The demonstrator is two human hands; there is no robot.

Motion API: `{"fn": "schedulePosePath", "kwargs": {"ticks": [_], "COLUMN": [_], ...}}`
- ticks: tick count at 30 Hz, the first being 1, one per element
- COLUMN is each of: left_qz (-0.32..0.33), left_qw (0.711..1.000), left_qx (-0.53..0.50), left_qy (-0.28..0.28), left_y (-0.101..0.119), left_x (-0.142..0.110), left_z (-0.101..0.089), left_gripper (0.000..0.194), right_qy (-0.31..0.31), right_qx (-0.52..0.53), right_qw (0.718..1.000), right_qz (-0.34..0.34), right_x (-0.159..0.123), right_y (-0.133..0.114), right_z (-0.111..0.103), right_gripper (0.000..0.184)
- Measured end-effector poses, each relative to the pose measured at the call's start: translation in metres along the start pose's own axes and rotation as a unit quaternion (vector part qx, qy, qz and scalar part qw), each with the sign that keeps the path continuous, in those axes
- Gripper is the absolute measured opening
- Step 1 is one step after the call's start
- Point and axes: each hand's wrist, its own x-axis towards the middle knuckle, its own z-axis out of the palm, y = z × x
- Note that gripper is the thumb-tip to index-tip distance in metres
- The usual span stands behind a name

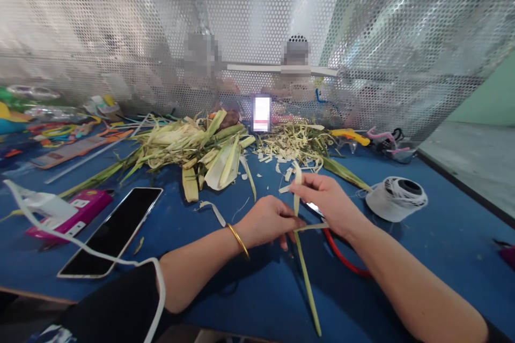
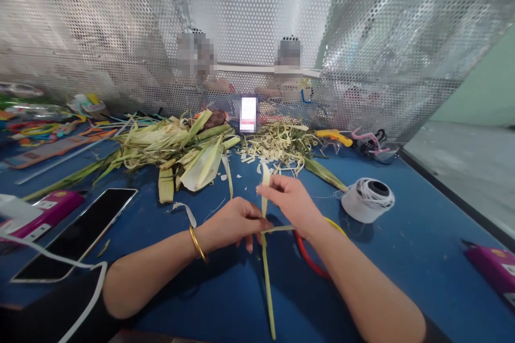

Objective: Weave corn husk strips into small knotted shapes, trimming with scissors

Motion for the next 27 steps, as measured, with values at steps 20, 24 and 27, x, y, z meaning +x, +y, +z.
{"fn": "schedulePosePath", "kwargs": {"ticks": [20, 24, 27], "left_qz": [-0.019, -0.027, -0.018], "left_qw": [0.915, 0.905, 0.894], "left_qx": [-0.38, -0.397, -0.425], "left_qy": [0.132, 0.15, 0.144], "left_y": [0.001, 0.0, 0.0], "left_x": [0.008, 0.01, 0.011], "left_z": [-0.014, -0.014, -0.016], "left_gripper": [0.011, 0.009, 0.008], "right_qy": [0.146, 0.124, 0.136], "right_qx": [-0.475, -0.515, -0.53], "right_qw": [0.786, 0.757, 0.753], "right_qz": [-0.367, -0.383, -0.365], "right_x": [-0.022, -0.023, -0.021], "right_y": [-0.002, -0.003, -0.002], "right_z": [0.019, 0.02, 0.02], "right_gripper": [0.019, 0.019, 0.021]}}
